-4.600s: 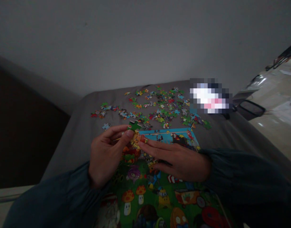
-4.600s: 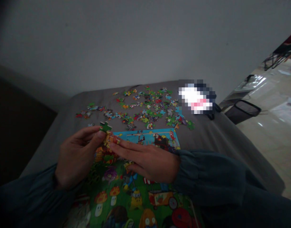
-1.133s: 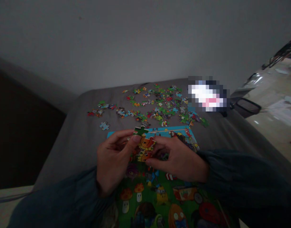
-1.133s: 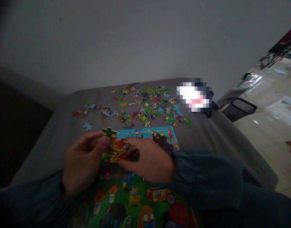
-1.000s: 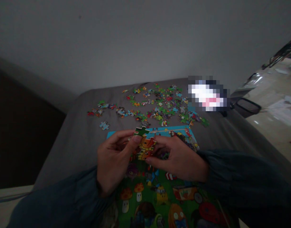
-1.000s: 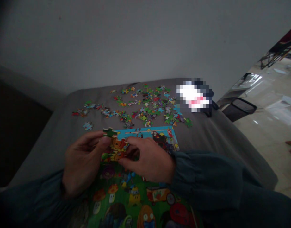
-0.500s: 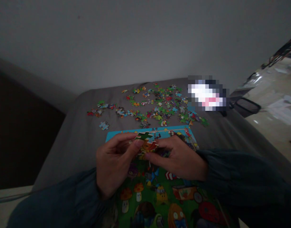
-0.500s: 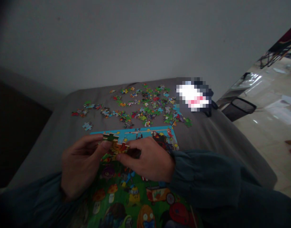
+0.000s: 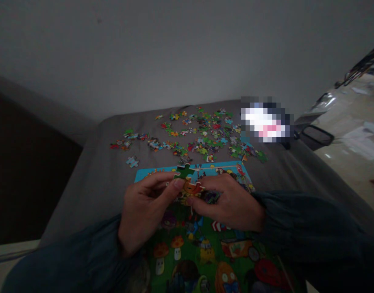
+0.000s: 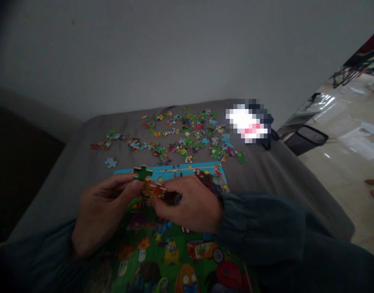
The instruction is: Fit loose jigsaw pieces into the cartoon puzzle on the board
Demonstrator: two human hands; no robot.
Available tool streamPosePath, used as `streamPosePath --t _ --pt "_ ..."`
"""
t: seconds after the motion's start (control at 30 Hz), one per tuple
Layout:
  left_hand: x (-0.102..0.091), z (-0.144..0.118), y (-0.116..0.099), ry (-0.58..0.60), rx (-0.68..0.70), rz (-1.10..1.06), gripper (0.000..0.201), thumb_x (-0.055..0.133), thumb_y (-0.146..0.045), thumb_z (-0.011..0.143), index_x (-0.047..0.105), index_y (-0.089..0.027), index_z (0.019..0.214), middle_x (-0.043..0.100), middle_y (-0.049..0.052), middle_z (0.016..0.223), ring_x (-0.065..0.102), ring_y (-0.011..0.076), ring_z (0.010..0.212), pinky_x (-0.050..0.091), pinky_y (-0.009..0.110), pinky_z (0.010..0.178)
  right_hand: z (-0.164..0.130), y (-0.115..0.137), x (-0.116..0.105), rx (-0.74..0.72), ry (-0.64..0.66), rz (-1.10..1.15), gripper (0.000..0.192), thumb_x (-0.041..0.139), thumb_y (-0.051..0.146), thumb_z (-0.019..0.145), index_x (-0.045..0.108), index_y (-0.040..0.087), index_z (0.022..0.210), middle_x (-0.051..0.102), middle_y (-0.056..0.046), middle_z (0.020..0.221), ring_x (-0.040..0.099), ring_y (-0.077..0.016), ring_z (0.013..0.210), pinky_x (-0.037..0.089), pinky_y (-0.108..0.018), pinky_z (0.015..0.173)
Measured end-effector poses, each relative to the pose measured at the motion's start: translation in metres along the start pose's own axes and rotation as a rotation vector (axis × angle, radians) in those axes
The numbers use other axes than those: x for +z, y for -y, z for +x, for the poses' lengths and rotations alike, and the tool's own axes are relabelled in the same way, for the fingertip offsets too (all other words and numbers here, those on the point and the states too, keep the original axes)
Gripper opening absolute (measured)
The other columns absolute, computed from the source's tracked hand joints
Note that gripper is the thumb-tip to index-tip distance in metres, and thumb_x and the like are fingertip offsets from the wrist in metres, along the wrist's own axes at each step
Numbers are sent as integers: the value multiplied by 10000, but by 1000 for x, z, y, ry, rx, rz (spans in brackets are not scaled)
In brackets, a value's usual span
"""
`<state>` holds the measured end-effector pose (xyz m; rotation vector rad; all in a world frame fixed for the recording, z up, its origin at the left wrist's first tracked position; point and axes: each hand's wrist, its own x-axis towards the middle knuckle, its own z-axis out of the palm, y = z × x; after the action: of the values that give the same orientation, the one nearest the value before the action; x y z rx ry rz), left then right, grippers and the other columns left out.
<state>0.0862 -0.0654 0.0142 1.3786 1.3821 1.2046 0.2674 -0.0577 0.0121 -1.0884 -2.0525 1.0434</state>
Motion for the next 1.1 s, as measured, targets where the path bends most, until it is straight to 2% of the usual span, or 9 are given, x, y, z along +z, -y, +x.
streamPosePath --t 0.27,0.4,0.63,0.87,1.0,1.1 --pt "-10 11 -3 184 1 22 142 724 -377 743 781 -259 687 735 11 627 652 152 535 516 191 484 2 -4 -1 -16 34 -40 262 604 293 898 692 149 696 686 -22 746 587 -113 677 440 -251 673" --pt "-13 9 -2 163 47 90 137 729 -365 744 777 -268 660 707 2 567 620 147 490 470 187 433 2 -7 0 -58 3 -50 224 620 287 893 716 168 730 712 -31 855 613 -120 734 463 -260 719" --pt "-16 5 0 134 207 229 102 709 -344 787 781 -280 753 735 -31 646 641 134 513 480 178 455 2 -9 0 -129 -15 -60 163 630 254 888 720 155 794 701 -27 831 639 -116 762 469 -233 705" --pt "-15 2 7 78 354 351 75 693 -294 830 757 -259 812 728 -66 660 654 100 541 481 155 499 -1 -15 4 -325 -164 -201 76 660 171 839 724 142 808 710 -41 846 657 -129 775 494 -241 732" --pt "-15 3 7 111 425 381 53 686 -265 848 738 -255 850 733 -72 705 660 88 573 491 151 532 -1 -15 4 -345 -174 -235 91 661 167 828 715 136 763 706 -48 831 650 -134 754 494 -245 707" --pt "-15 6 2 187 477 388 53 718 -211 820 727 -248 856 741 -81 743 678 87 626 514 147 585 0 -14 4 -354 -172 -239 89 651 148 821 715 126 764 698 -52 803 642 -137 737 487 -247 689"
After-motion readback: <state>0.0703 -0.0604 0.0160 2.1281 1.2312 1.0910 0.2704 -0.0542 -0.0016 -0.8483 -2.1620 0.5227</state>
